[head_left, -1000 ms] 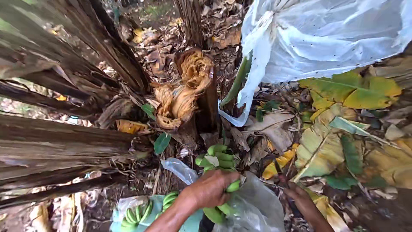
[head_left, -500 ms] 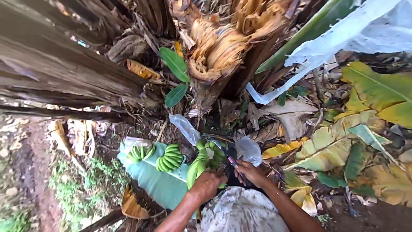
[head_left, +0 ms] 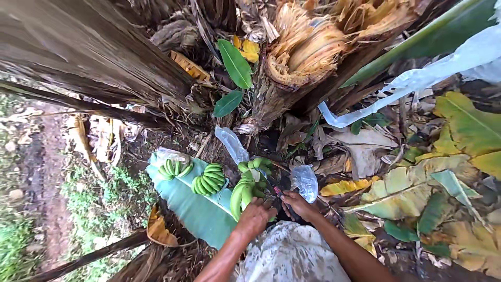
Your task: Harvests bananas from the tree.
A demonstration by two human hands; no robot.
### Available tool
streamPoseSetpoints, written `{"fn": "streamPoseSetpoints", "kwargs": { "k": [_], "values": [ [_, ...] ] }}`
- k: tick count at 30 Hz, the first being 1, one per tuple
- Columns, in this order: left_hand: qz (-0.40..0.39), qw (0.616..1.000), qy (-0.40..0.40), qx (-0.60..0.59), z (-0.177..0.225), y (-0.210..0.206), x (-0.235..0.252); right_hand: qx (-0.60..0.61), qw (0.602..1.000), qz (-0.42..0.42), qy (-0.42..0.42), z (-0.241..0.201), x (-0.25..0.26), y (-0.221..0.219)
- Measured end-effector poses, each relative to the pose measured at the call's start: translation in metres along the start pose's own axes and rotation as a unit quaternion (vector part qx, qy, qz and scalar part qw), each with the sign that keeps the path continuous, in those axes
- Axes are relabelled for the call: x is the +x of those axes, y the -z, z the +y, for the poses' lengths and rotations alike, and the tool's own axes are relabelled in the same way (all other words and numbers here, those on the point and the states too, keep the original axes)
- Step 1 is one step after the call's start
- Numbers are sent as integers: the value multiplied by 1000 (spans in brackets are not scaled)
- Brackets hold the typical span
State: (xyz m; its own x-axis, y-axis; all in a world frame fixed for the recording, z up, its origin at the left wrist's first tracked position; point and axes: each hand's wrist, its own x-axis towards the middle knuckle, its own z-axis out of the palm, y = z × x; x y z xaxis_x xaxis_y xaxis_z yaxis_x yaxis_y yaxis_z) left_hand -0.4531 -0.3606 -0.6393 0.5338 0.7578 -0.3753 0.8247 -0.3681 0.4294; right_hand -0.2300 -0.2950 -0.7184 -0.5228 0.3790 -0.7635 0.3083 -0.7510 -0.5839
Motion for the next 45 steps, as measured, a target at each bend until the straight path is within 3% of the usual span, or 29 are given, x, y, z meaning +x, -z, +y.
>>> {"fn": "streamPoseSetpoints", "kwargs": {
  "k": [4, 13, 22, 26, 30, 32, 34, 39, 45],
  "values": [
    [8, 1000, -2, 20, -6, -21, 4, 14, 999, 34, -22, -8, 1, -15],
    [-66, 997, 15, 19, -26, -42, 28, 68, 993, 70, -67, -22, 12, -41],
    [-144, 984, 99, 38, -15, -41, 54, 144, 981, 74, -105, -44, 18, -52],
    [-137, 982, 123, 28, -12, -41, 57, 184, 974, 60, -118, -56, 15, -52],
    [-91, 976, 178, -82, -19, -32, 60, 204, 975, -5, -83, -91, -1, -66],
    [-62, 977, 168, -115, -16, -36, 58, 177, 982, 56, -47, -100, -8, -71],
    [-41, 986, 142, -75, -32, -35, 64, 161, 980, 120, -8, -116, 5, -59],
    [-20, 984, 141, -104, -62, -53, 50, 148, 981, 128, -5, -109, 14, -41],
    [130, 923, 263, -250, -109, -58, -23, 76, 990, 111, -36, -102, 32, -31]
  ]
}}
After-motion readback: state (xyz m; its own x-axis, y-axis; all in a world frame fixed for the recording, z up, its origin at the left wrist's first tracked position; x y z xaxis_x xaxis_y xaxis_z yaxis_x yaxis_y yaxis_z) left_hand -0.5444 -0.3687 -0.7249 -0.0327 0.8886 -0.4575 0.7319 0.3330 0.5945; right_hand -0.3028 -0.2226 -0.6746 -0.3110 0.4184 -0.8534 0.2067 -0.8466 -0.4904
